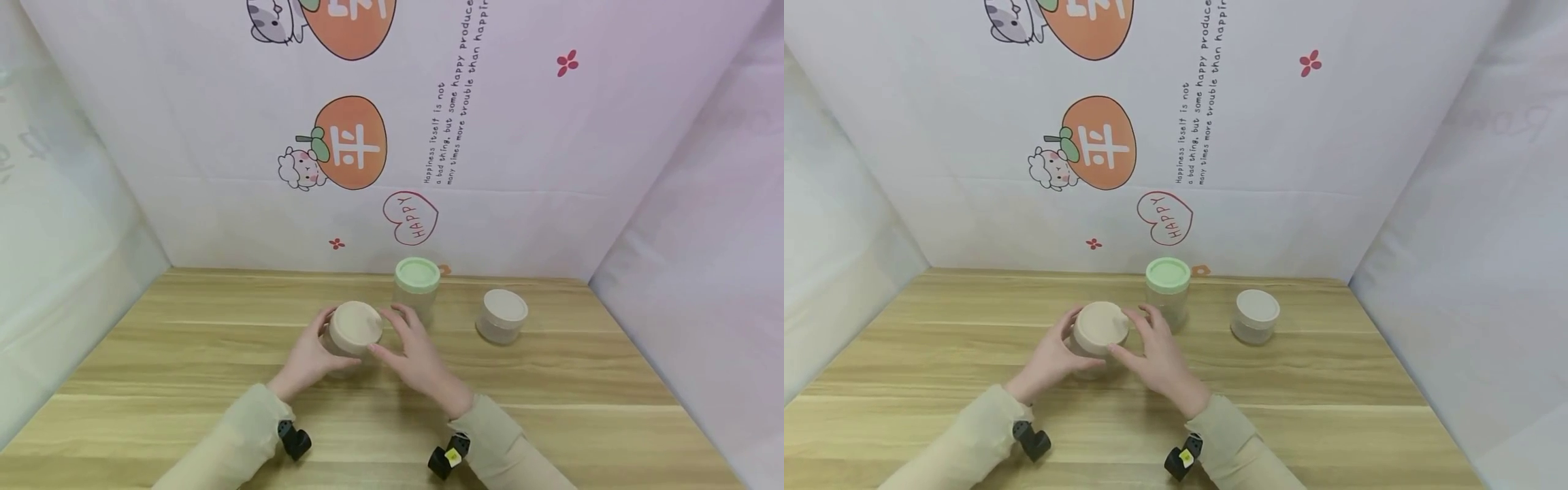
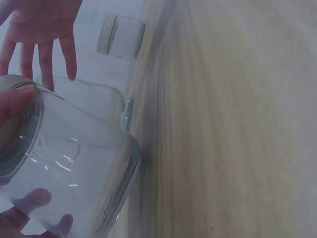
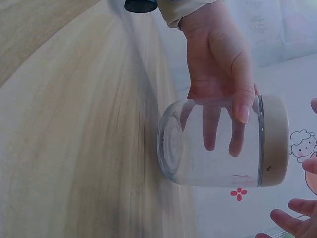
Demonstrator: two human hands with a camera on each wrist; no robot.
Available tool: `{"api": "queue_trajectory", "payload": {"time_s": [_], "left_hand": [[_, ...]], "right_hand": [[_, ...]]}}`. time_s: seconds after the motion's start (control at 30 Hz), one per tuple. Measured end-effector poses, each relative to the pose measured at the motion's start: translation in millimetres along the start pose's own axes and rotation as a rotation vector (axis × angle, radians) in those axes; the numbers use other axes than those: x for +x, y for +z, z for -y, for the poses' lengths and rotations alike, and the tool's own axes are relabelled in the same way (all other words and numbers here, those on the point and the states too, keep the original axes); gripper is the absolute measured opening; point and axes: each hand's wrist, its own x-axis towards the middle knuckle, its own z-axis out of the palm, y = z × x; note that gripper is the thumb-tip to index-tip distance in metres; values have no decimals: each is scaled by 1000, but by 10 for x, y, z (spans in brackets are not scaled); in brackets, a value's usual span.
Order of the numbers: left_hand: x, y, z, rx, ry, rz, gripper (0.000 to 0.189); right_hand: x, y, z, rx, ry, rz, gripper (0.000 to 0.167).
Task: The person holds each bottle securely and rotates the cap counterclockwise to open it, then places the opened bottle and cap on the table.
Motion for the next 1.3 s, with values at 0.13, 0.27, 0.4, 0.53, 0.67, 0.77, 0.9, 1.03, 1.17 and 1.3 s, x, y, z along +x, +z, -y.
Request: {"api": "queue_trajectory", "payload": {"time_s": [0.13,0.27,0.4,0.53,0.67,0.77,0.9,1.03,1.17,1.3], "left_hand": [[-59,49,-55,26,23,29,96],[-120,90,-95,43,37,51,95],[-163,132,-134,55,68,68,94],[-189,167,-179,88,106,70,92],[-196,205,-222,122,180,77,90],[-204,230,-249,152,236,86,89],[-209,264,-261,187,271,87,89],[-213,286,-265,196,261,87,91],[-217,296,-264,192,248,95,92],[-216,294,-245,187,253,111,93]], "right_hand": [[-10,-9,33,-6,6,-10,59],[-19,-16,82,-33,8,-9,64],[-39,-26,116,-61,-1,-10,68],[-63,-39,133,-68,-4,-12,72],[-78,-53,136,-62,1,-14,73],[-87,-59,137,-56,11,-10,75],[-102,-65,129,-71,19,-6,77],[-123,-69,106,-78,28,-5,78],[-149,-75,87,-57,35,-10,79],[-177,-77,81,-60,32,-26,77]]}}
